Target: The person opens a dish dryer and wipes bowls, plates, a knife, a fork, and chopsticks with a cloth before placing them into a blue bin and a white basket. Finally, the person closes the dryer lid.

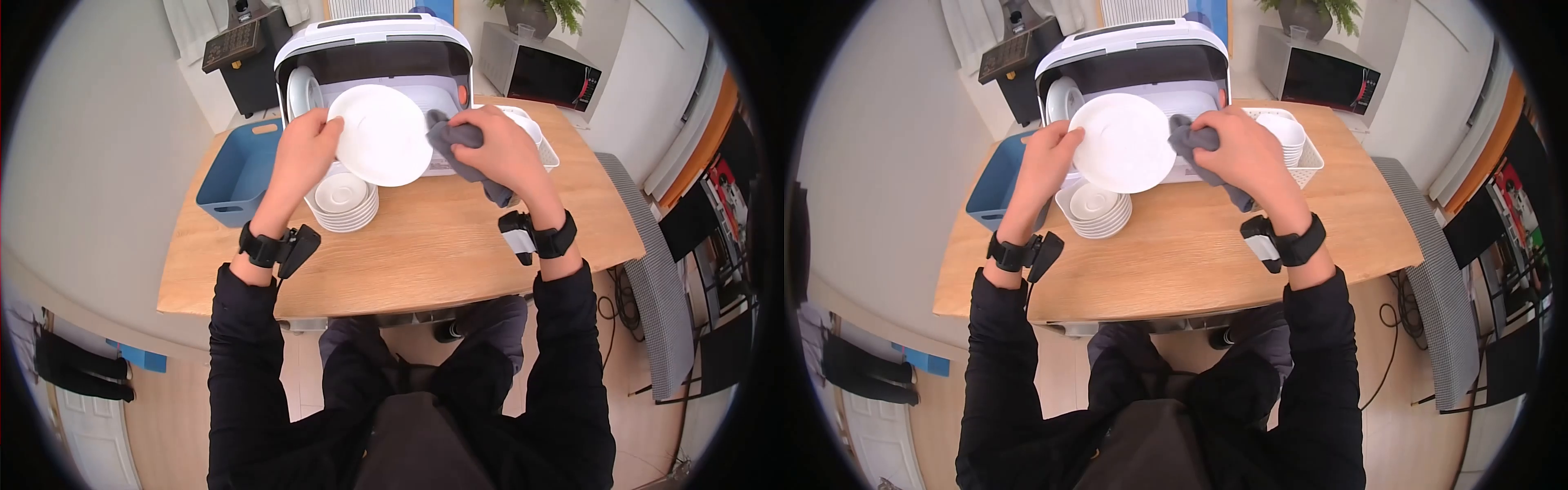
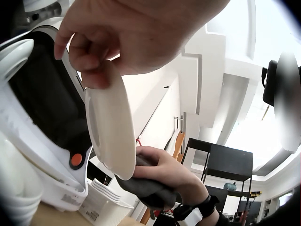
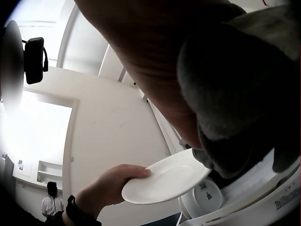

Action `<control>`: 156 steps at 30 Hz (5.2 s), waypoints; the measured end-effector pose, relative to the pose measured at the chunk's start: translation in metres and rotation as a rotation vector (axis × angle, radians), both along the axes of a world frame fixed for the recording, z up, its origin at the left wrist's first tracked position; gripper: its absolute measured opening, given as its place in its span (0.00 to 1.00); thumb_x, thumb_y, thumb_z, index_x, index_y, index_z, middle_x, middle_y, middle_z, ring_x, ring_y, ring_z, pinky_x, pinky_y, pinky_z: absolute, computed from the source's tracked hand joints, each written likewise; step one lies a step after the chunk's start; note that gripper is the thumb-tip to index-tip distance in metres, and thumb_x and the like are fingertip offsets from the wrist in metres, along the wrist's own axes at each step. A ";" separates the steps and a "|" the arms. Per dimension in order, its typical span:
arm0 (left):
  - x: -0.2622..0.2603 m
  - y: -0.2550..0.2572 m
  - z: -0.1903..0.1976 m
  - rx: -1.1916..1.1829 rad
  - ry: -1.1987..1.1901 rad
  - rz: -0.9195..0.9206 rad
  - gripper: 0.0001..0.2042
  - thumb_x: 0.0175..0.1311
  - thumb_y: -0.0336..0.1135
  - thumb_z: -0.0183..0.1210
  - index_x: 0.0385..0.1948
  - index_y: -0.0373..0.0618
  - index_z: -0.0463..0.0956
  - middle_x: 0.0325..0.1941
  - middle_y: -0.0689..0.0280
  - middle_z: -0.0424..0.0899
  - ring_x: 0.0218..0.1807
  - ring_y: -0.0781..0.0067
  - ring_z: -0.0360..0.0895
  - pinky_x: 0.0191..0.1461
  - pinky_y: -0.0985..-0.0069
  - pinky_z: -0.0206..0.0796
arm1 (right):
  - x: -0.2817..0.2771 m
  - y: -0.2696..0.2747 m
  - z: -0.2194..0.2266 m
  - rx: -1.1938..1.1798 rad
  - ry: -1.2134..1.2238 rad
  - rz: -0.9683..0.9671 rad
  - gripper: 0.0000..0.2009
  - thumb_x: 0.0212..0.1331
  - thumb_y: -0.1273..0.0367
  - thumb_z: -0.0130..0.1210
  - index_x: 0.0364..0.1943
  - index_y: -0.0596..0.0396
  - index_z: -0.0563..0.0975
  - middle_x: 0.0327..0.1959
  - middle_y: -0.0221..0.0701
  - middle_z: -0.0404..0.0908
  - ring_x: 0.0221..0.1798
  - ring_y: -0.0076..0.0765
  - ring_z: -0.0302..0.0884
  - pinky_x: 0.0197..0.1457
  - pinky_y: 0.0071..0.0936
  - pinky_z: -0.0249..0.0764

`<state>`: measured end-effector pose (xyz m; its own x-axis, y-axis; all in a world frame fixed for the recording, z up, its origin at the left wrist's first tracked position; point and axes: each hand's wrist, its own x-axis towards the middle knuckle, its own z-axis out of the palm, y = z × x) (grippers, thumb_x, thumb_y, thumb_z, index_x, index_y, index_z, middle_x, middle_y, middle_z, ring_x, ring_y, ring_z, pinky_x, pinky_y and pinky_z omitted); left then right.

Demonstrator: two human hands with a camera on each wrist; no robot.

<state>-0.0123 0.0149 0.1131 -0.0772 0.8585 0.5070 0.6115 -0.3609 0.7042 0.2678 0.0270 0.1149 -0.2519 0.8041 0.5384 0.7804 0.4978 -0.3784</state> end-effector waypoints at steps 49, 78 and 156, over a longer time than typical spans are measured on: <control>-0.241 0.088 -0.075 -1.094 0.357 0.418 0.14 0.60 0.34 0.62 0.43 0.34 0.80 0.32 0.59 0.87 0.30 0.66 0.83 0.33 0.69 0.78 | -0.009 -0.007 -0.019 -0.046 0.199 0.106 0.18 0.49 0.65 0.66 0.46 0.51 0.80 0.43 0.35 0.80 0.45 0.44 0.81 0.48 0.33 0.76; -0.052 0.133 -0.019 0.167 0.640 0.713 0.39 0.49 0.49 0.70 0.62 0.40 0.64 0.50 0.55 0.74 0.54 0.50 0.73 0.49 0.58 0.73 | -0.003 -0.015 -0.028 -0.050 0.215 0.132 0.18 0.50 0.63 0.65 0.47 0.49 0.81 0.43 0.33 0.80 0.44 0.44 0.80 0.46 0.33 0.76; -0.032 0.114 -0.022 0.428 0.318 0.176 0.22 0.46 0.31 0.66 0.48 0.43 0.78 0.44 0.54 0.84 0.50 0.53 0.79 0.55 0.64 0.71 | 0.001 -0.004 -0.048 -0.130 0.196 0.115 0.18 0.50 0.63 0.64 0.46 0.48 0.80 0.45 0.33 0.79 0.45 0.43 0.80 0.47 0.35 0.75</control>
<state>-0.0440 0.1288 0.0907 0.0129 0.5587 0.8293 0.8465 -0.4475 0.2883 0.2687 0.0226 0.0665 -0.2467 0.8417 0.4803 0.6270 0.5166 -0.5831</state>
